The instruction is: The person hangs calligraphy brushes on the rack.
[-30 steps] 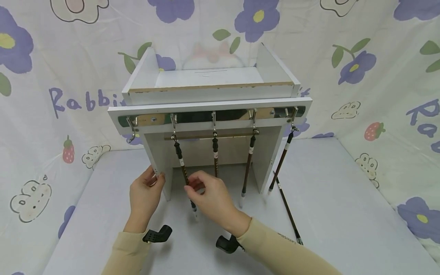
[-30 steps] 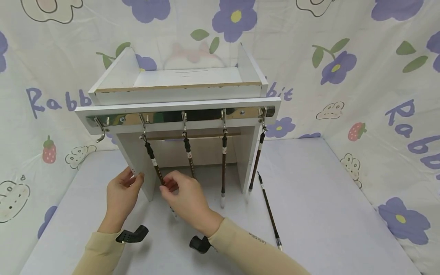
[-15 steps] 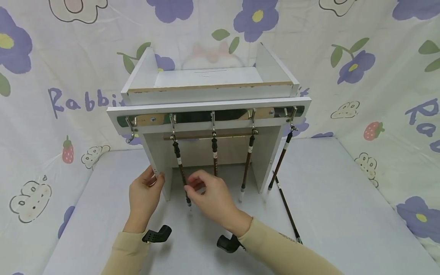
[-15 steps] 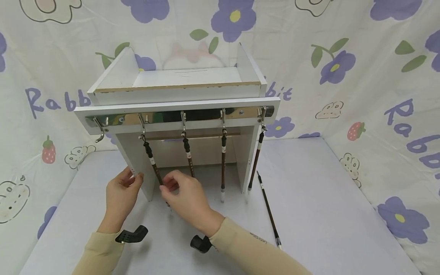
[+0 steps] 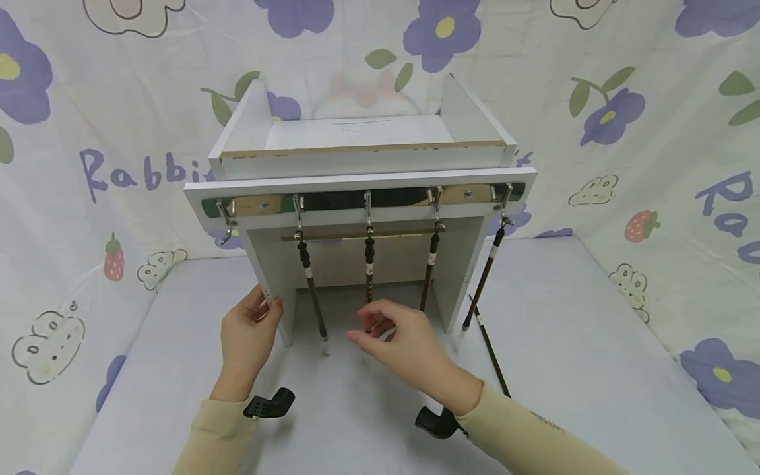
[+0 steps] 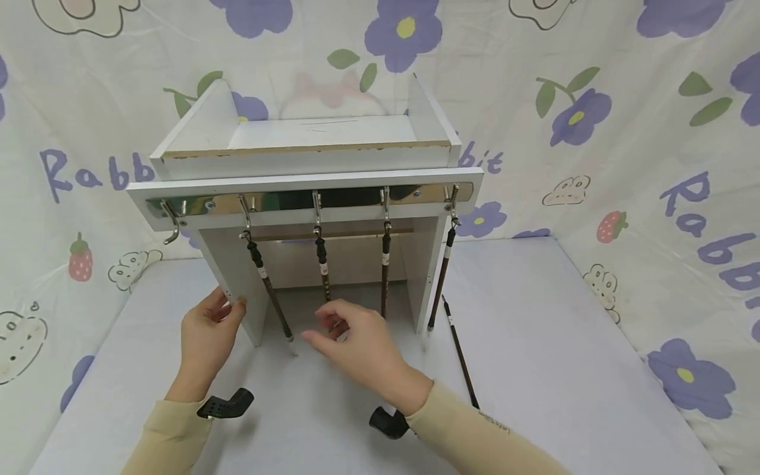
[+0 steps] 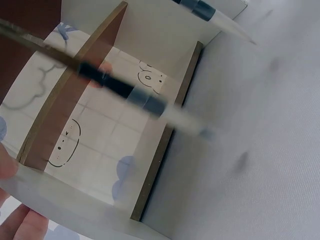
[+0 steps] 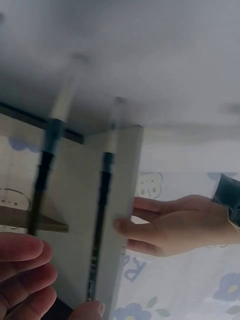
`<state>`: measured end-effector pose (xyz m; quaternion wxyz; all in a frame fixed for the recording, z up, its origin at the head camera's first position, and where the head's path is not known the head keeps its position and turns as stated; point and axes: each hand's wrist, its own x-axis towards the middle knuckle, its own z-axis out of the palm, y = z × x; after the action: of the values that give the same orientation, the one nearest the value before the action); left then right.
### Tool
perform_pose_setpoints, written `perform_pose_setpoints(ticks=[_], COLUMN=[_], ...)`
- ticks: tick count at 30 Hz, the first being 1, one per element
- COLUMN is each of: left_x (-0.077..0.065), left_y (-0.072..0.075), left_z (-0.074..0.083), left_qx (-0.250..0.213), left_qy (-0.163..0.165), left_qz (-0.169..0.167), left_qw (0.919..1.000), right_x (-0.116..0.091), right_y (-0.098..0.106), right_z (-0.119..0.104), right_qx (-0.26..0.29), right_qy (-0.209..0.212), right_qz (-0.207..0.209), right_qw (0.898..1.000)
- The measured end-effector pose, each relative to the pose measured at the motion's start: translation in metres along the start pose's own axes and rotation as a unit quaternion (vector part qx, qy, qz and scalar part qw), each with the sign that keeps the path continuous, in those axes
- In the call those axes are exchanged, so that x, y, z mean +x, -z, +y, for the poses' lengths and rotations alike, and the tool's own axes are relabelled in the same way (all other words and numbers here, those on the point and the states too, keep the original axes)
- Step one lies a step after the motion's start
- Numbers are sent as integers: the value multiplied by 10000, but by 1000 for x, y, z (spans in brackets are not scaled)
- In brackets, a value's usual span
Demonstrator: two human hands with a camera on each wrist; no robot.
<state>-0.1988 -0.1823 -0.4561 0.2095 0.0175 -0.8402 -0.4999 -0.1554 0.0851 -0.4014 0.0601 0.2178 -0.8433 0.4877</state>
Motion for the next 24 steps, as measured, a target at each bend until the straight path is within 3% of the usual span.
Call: perform_pose_setpoints(ticks=[9,17,24], left_x=[0,-3,-2], left_y=[1,3,1], left_z=[1,5,3], left_qx=[-22,47,-3], left_qy=[73,118,61], left_qz=[-68,-32,-53], left_qw=[9999,9999,10000], right_x=[-26,-49,-64], right_y=[47,83,106], right_z=[26,58,85], right_qx=[-370,-468,-705], right_qy=[-106,-615,-1165], right_qz=[-74,-224,5], right_qw=[9992,9968,9907])
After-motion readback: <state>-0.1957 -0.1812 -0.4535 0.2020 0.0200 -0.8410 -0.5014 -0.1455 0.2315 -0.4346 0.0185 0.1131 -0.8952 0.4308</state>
